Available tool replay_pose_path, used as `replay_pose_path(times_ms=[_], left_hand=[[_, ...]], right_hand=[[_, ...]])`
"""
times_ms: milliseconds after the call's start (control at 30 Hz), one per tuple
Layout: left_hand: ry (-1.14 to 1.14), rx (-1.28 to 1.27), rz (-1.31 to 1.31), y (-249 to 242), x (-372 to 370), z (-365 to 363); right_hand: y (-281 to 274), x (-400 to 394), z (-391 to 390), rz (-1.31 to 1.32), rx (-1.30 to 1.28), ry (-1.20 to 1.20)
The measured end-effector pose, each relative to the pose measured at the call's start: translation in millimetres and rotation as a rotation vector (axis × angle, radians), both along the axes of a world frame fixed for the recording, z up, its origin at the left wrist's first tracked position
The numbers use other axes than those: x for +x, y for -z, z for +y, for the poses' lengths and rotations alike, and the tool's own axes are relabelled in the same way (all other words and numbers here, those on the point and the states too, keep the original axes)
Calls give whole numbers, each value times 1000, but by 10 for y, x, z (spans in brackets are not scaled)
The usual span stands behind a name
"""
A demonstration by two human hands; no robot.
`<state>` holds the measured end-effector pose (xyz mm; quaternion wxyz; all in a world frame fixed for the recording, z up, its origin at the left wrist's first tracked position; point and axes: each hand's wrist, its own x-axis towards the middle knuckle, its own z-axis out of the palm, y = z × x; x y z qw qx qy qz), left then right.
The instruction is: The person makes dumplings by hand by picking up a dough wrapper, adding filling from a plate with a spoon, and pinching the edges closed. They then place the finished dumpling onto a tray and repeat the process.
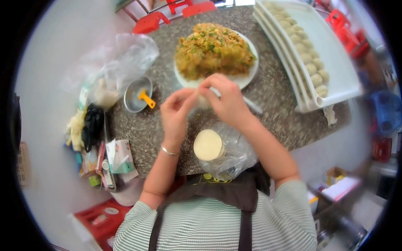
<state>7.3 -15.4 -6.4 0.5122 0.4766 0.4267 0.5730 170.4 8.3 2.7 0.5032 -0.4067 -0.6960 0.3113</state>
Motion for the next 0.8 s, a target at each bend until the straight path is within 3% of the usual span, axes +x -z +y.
replay_pose_path(times_ms=[100,267,600,667,800], left_hand=[[-1,4,16,26,-9,12],[61,124,53,47,-36,31],[21,41,111,27,0,2],[85,-291,-482,32,55,-14],[224,-310,-510,93,-13,5]], right_hand=[[-25,30,6,38,-113,-22],[-40,53,45,-26,-58,-94],[-13,-22,-5,-26,-31,-2],[38,-48,-6,10,-41,-1],[13,-55,-10,70,-152,-31]])
